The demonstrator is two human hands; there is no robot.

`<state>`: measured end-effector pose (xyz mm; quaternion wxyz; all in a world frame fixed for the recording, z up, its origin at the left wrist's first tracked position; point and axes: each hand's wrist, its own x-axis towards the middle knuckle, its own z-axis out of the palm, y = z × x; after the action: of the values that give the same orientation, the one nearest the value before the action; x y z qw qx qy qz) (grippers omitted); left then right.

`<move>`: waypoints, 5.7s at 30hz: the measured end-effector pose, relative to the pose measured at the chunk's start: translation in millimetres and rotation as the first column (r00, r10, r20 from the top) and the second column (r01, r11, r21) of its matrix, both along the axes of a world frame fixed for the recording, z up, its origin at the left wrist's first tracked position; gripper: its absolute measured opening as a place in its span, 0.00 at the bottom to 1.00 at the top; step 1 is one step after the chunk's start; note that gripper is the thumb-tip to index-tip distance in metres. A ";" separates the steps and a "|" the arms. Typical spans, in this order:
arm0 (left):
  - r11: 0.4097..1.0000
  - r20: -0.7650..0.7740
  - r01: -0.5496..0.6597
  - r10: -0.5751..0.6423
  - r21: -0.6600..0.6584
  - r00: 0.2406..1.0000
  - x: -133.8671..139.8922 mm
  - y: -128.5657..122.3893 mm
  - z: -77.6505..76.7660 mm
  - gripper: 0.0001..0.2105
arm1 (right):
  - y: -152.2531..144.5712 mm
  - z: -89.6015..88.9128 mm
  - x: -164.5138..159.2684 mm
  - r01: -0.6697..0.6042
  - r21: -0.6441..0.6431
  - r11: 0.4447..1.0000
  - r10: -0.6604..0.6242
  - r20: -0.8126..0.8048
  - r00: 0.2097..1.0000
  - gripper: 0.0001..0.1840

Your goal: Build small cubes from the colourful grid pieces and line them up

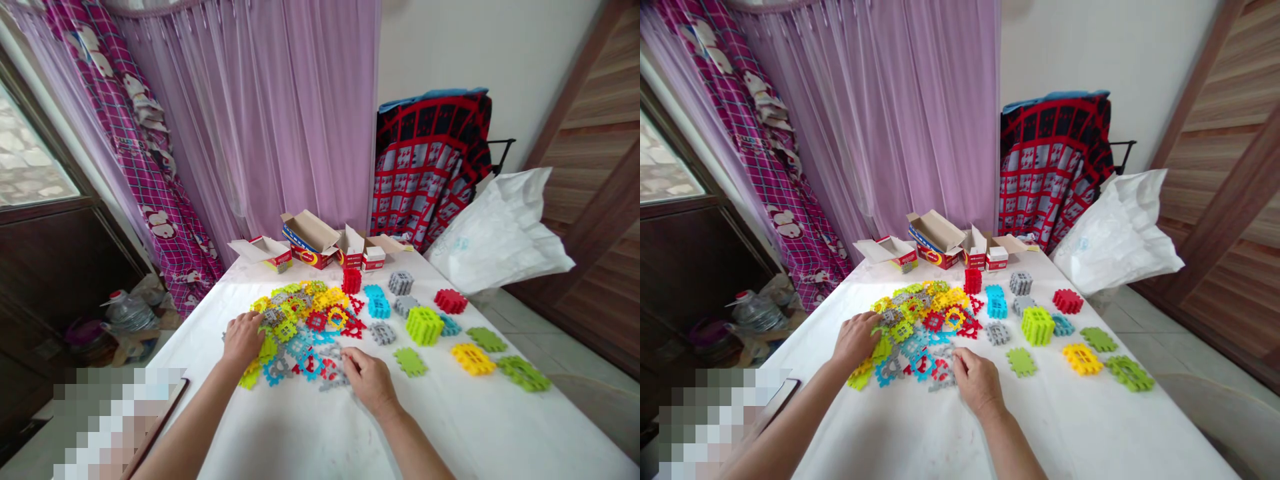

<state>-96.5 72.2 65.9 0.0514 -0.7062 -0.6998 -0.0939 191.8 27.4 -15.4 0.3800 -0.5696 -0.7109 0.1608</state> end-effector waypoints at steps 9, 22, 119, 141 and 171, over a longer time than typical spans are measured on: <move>0.995 -0.006 0.023 -0.023 -0.102 1.000 1.2 8.0 6.3 0.12 | -0.8 -1.2 1.1 0.000 -0.011 1.000 0.000 0.003 1.000 0.20; 0.989 0.670 -0.149 0.104 0.010 0.735 6.1 -0.8 2.1 0.18 | -0.6 -3.4 -0.4 0.000 0.041 0.999 0.000 -0.011 1.000 0.18; 0.999 0.983 0.044 -0.013 0.005 0.181 86.9 -48.7 -54.2 0.33 | 13.9 1.9 63.0 0.532 0.291 0.795 -0.603 0.292 0.742 0.10; 0.999 0.975 0.027 0.033 -0.040 0.221 84.2 -46.2 -57.0 0.36 | 14.7 5.4 59.6 0.540 0.276 0.795 -0.603 0.265 0.753 0.10; 0.999 0.983 0.035 -0.001 -0.006 0.185 88.0 -47.9 -47.9 0.32 | 16.7 0.4 62.2 0.520 0.281 0.807 -0.586 0.263 0.767 0.10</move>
<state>-8.5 24.3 18.0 -0.4175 -0.4925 -0.5645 -0.5142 254.0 44.1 -15.0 0.3359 -0.7336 -0.5768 -0.1280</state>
